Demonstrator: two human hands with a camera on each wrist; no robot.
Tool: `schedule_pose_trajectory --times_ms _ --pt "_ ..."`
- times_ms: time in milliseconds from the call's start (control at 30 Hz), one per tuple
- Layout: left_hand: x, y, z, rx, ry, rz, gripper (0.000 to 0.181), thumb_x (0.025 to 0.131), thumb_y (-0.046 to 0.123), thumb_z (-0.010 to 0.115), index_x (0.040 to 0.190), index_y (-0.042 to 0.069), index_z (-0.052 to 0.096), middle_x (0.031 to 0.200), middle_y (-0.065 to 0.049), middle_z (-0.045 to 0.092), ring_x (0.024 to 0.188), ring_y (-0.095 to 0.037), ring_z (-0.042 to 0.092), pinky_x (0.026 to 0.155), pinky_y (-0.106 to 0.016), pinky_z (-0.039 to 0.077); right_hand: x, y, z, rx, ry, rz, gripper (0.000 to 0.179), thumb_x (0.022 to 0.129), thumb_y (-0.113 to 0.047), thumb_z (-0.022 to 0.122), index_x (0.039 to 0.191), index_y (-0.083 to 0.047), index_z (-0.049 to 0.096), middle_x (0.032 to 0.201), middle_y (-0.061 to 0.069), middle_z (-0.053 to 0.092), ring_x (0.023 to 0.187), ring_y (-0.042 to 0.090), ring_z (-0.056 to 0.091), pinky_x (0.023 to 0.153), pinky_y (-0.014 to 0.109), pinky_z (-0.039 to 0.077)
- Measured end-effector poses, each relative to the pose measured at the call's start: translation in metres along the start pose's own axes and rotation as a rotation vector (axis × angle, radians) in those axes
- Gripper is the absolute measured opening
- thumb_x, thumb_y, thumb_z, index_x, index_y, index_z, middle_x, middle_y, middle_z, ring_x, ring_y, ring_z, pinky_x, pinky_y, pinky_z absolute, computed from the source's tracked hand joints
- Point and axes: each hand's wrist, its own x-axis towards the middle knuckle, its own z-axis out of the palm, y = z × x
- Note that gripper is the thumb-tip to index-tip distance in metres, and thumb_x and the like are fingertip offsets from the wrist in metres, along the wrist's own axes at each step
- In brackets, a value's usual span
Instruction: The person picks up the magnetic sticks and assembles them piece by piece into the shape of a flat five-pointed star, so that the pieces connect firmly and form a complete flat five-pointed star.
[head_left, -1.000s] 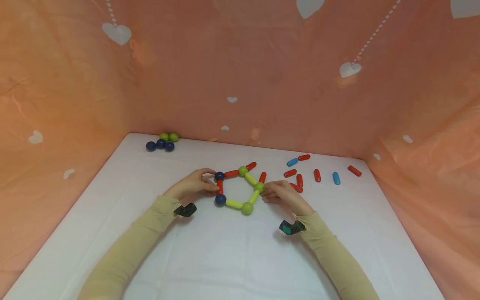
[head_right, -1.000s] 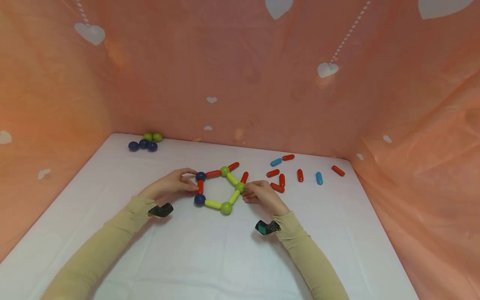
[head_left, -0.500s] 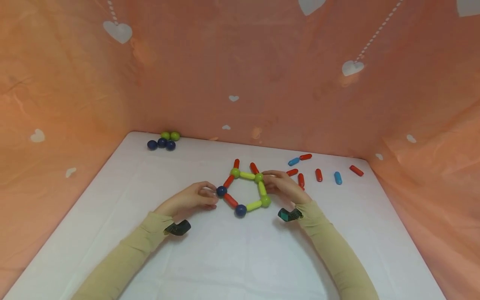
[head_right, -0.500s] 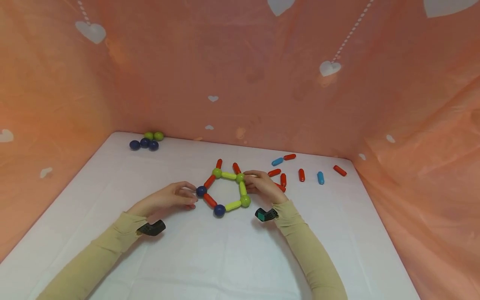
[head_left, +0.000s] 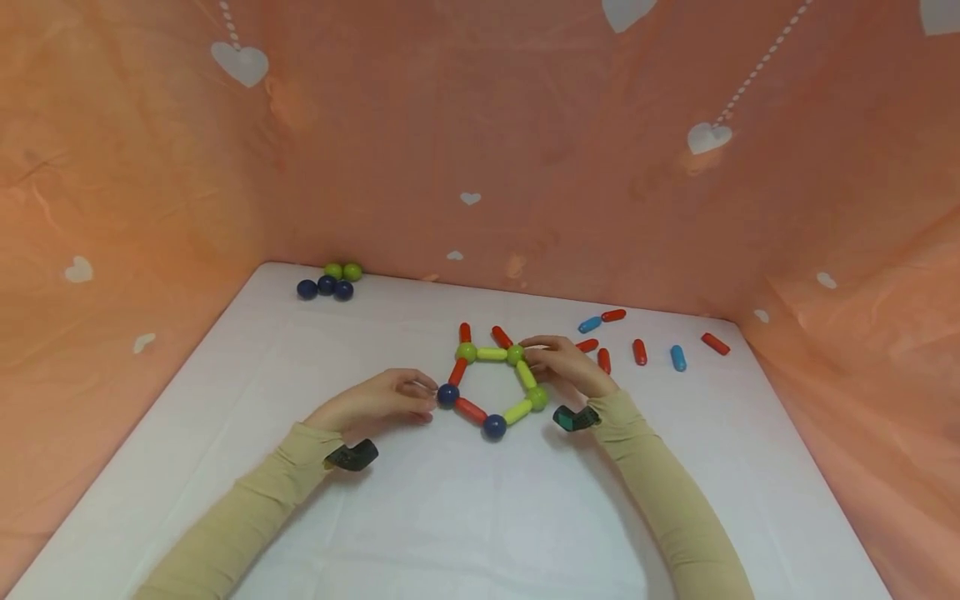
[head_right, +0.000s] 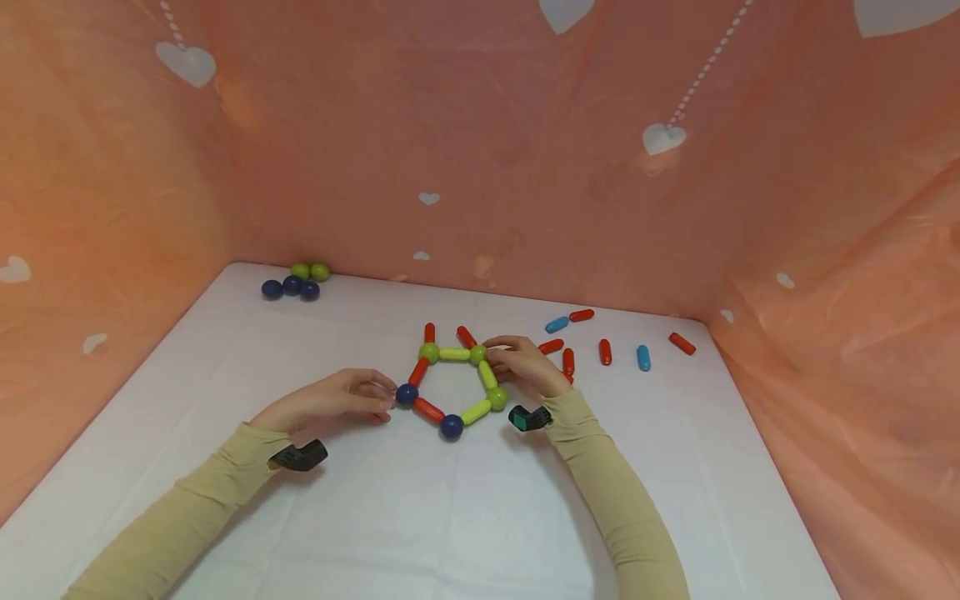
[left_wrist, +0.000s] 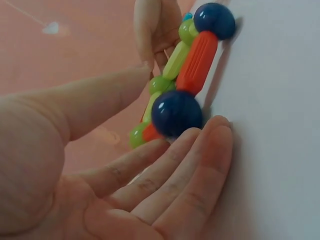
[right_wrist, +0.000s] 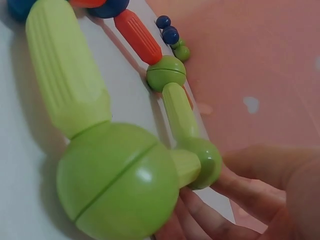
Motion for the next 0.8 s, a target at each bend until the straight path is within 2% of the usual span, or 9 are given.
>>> schedule_pose_trajectory --times_ms 100,200,267,400,500,567,633,733,800 --pt "0.002 0.004 -0.014 0.058 0.023 0.045 0.051 0.097 0.020 0.068 0.139 -0.003 0.050 0.124 -0.020 0.067 0.104 -0.020 0.069 0.104 -0.040 0.053 0.001 -0.004 0.002 -0.031 0.017 0.003 0.043 0.104 -0.026 0.055 0.143 -0.007 0.055 0.139 0.019 0.059 0.102 0.022 0.066 0.094 0.030 0.058" --pt "0.005 0.011 -0.037 0.138 0.103 0.116 0.053 0.097 0.018 0.067 0.141 -0.006 0.048 0.128 -0.025 0.064 0.106 -0.022 0.069 0.098 -0.038 0.057 0.002 -0.007 0.003 -0.077 0.024 -0.009 0.043 0.104 -0.025 0.056 0.142 -0.006 0.055 0.138 0.019 0.059 0.100 0.022 0.065 0.089 0.026 0.058" --pt "0.008 0.016 -0.055 0.184 0.186 0.158 0.056 0.097 0.017 0.068 0.142 -0.008 0.046 0.132 -0.028 0.061 0.109 -0.025 0.068 0.095 -0.038 0.059 0.003 -0.009 0.004 -0.099 0.025 -0.015 0.042 0.104 -0.025 0.056 0.142 -0.006 0.055 0.136 0.020 0.060 0.100 0.021 0.064 0.087 0.024 0.057" --pt "0.014 0.026 -0.091 0.186 0.380 0.224 0.059 0.094 0.017 0.072 0.142 -0.007 0.047 0.140 -0.028 0.055 0.120 -0.033 0.063 0.088 -0.031 0.061 0.004 -0.010 0.004 -0.105 0.029 -0.016 0.042 0.104 -0.025 0.056 0.142 -0.006 0.056 0.134 0.019 0.061 0.098 0.021 0.063 0.085 0.022 0.056" --pt "0.021 0.033 -0.113 0.215 0.504 0.284 0.058 0.093 0.018 0.073 0.141 -0.005 0.049 0.142 -0.027 0.054 0.127 -0.038 0.057 0.089 -0.025 0.058 0.006 -0.008 0.003 -0.089 0.040 -0.018 0.041 0.104 -0.024 0.057 0.141 -0.006 0.057 0.134 0.018 0.061 0.097 0.021 0.063 0.085 0.023 0.056" --pt "0.027 0.035 -0.125 0.268 0.558 0.324 0.057 0.093 0.018 0.074 0.140 -0.004 0.050 0.141 -0.028 0.054 0.130 -0.041 0.054 0.097 -0.029 0.055 0.007 -0.005 0.003 -0.083 0.040 -0.021 0.040 0.104 -0.023 0.057 0.140 -0.005 0.058 0.135 0.019 0.061 0.097 0.022 0.063 0.086 0.023 0.056" --pt "0.032 0.036 -0.134 0.336 0.595 0.340 0.058 0.092 0.018 0.075 0.141 -0.004 0.051 0.140 -0.029 0.055 0.130 -0.043 0.053 0.106 -0.039 0.051 0.008 -0.003 0.004 -0.076 0.038 -0.021 0.040 0.104 -0.023 0.058 0.140 -0.005 0.058 0.134 0.018 0.061 0.098 0.021 0.063 0.086 0.023 0.056" --pt "0.040 0.034 -0.145 0.396 0.615 0.333 0.060 0.091 0.015 0.076 0.142 -0.004 0.050 0.137 -0.031 0.056 0.130 -0.045 0.052 0.112 -0.054 0.044 0.011 0.000 0.005 -0.073 0.032 -0.021 0.040 0.104 -0.024 0.059 0.140 -0.007 0.059 0.133 0.017 0.062 0.099 0.022 0.063 0.087 0.022 0.055" --pt "0.045 0.032 -0.150 0.423 0.623 0.320 0.062 0.089 0.014 0.078 0.142 -0.004 0.050 0.138 -0.031 0.056 0.131 -0.045 0.051 0.112 -0.057 0.042 0.012 0.000 0.006 -0.070 0.039 -0.018 0.040 0.103 -0.025 0.059 0.139 -0.008 0.059 0.132 0.016 0.062 0.100 0.022 0.063 0.086 0.022 0.055"
